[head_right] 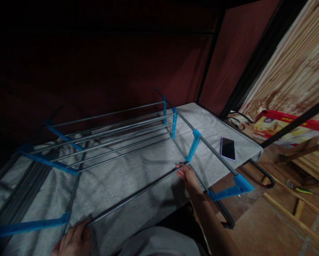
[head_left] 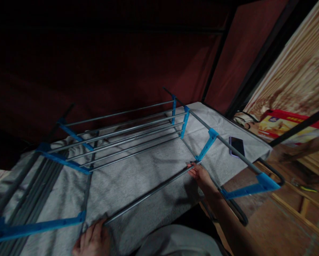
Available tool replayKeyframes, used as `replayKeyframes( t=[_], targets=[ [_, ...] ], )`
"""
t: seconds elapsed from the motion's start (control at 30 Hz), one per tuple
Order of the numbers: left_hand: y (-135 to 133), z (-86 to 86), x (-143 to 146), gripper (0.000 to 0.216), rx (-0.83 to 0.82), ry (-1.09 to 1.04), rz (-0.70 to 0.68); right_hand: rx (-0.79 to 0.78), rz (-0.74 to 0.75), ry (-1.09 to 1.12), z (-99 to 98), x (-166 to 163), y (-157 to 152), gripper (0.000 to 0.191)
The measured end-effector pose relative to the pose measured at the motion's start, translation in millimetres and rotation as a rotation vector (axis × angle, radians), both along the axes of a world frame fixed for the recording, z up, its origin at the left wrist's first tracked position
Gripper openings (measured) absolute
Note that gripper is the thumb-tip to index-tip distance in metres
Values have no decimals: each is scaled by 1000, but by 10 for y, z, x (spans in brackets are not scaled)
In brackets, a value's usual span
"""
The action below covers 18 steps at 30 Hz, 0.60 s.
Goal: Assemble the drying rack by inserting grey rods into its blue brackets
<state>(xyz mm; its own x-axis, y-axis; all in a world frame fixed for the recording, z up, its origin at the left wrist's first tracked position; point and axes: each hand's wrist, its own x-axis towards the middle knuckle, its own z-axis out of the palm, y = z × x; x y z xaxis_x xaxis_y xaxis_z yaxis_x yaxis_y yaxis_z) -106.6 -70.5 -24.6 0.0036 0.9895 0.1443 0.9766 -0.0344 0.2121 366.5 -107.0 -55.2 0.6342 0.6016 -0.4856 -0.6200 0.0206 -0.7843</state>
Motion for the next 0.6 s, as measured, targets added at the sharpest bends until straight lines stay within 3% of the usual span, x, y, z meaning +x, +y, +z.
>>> replayKeyframes(
  t=[0.3,0.6],
  targets=[
    [-9,26,37,44,-7,-7,7,4,1,-15,-3,2,-6,22],
    [1,-52,-16,43,21,30,0,13,-7,-3,-16,-2,-7,26]
  ],
)
